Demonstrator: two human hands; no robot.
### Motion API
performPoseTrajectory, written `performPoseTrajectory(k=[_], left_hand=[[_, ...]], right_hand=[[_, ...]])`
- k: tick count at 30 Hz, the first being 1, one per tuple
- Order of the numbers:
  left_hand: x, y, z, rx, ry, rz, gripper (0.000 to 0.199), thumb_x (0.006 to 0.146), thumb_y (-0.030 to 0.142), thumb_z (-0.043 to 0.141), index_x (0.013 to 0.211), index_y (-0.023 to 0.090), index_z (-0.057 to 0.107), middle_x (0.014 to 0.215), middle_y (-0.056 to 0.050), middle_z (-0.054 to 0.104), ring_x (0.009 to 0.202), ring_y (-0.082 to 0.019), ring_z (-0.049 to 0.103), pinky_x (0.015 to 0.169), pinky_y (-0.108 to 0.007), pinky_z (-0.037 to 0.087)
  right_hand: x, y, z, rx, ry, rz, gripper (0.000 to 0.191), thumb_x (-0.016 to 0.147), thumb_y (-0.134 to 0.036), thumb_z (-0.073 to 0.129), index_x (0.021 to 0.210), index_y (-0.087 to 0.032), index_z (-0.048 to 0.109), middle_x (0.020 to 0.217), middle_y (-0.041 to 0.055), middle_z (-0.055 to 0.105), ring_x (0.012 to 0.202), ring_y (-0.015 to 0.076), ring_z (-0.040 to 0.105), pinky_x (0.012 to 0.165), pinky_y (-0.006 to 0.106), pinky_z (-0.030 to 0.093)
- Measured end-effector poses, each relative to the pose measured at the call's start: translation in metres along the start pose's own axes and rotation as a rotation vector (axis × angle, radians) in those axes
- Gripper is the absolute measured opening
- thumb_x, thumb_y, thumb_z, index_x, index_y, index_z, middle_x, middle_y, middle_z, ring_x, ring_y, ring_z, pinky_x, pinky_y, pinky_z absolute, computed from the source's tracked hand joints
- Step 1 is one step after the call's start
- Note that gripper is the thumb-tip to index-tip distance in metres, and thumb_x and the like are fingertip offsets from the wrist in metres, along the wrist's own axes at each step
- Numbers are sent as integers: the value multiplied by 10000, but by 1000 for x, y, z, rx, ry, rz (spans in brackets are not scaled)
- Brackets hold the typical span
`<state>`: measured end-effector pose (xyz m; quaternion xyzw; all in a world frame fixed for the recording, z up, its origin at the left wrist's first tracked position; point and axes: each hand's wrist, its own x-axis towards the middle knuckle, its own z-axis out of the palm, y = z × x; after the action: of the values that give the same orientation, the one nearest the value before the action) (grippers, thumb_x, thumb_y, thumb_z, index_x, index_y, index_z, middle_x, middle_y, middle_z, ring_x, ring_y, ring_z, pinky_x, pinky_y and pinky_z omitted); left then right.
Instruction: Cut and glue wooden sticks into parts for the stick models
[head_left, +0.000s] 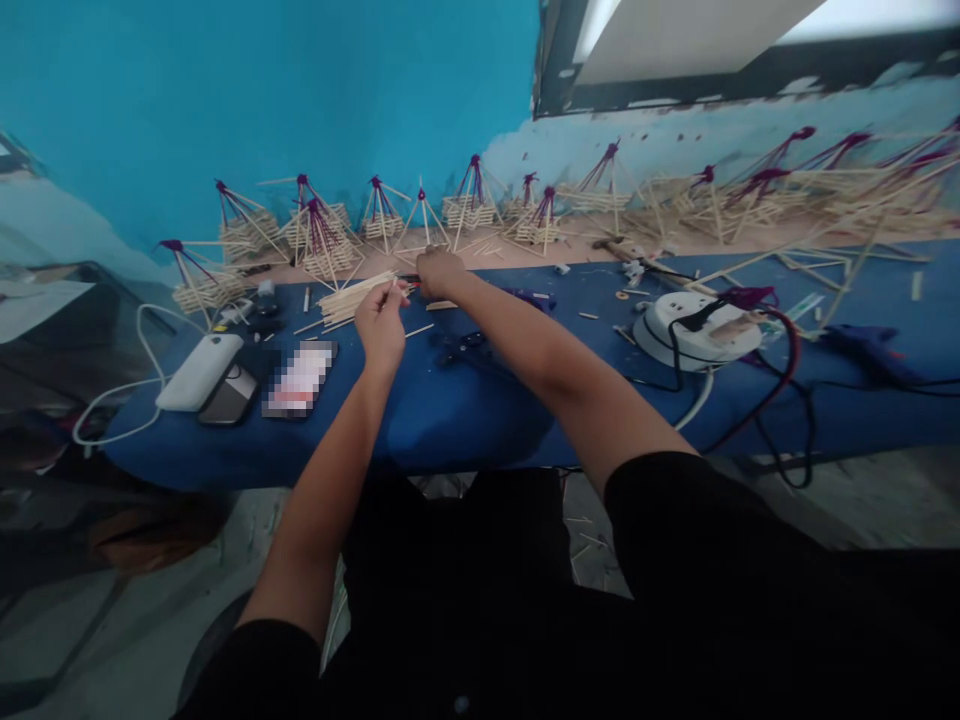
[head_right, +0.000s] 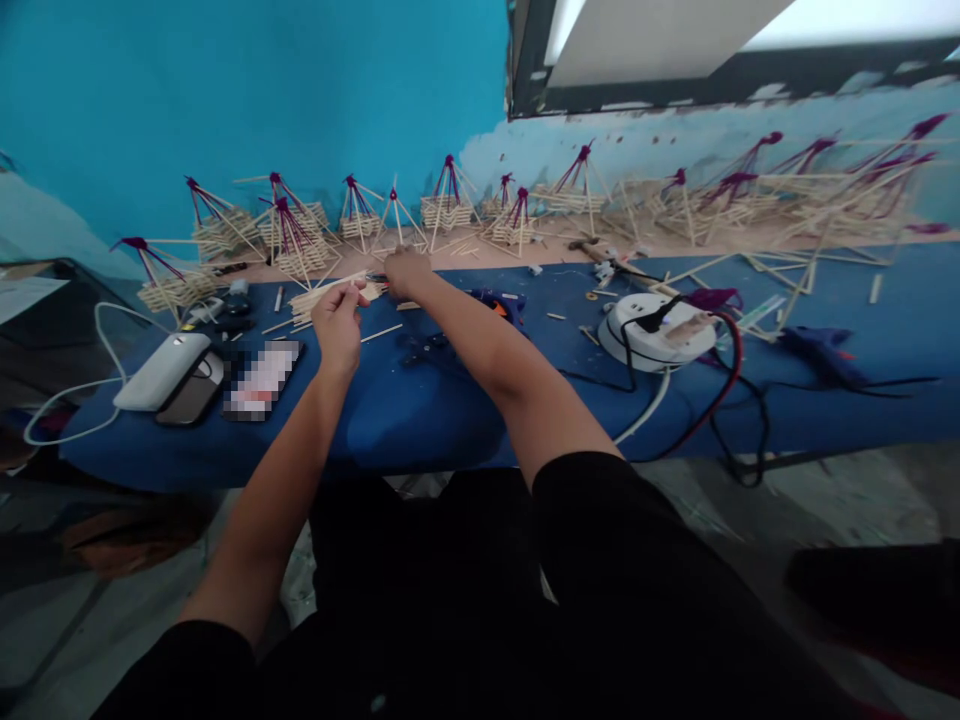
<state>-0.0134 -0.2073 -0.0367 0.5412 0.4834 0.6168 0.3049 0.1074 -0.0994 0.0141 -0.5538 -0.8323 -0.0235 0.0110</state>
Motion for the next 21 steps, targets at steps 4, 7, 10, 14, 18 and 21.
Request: performPoseTrajectory(k=[4,7,10,14,18,21], left_hand=[[-1,6,4,34,120,64,354,1076,519,648,908,246,797,679,26,646,670,-140,584,676,-263,440],[3,13,10,-36,125,66,373,1087,524,634,877,245,766,658,40,598,571,-114,486,601,-267,370],[16,23,18,-198,174,58,364,1103,499,610,873,239,717,648,51,555,489,-91,359,523,-268,281],[34,40,32,-263,116,110,418,1102,584,608,885,238,696,651,53,538,469,-81,337,486,-260,260],[36,40,41,-331,57,112,297,1052,510,705,965,232,763,657,60,550,464,-71,324,476,-252,246],[31,28,41,-399,54,-5,198,1044,411,713,1020,235,801,661,60,549,464,-66,333,460,-241,252]], right_hand=[[-24,11,-18,72,73,23,557,986,-207,689,1520,-50,669,1479,304,725,1357,441,714,1122,521,585],[-55,22,-31,266,201,-38,351,1016,-269,670,1319,-113,755,1347,230,789,1269,393,744,1097,483,584],[-88,31,-36,714,265,-137,308,1034,-287,587,1302,-195,708,1082,95,788,968,261,756,855,377,611],[-110,38,-30,1232,286,-199,349,942,-380,607,1262,-243,625,809,-23,571,624,159,529,585,294,462],[-111,44,-17,1530,186,-281,549,713,-293,702,1252,-251,605,1028,4,670,690,139,574,608,295,525],[-114,46,-6,1601,58,-336,529,780,-318,814,1281,-251,658,1190,65,777,993,211,758,947,372,674]])
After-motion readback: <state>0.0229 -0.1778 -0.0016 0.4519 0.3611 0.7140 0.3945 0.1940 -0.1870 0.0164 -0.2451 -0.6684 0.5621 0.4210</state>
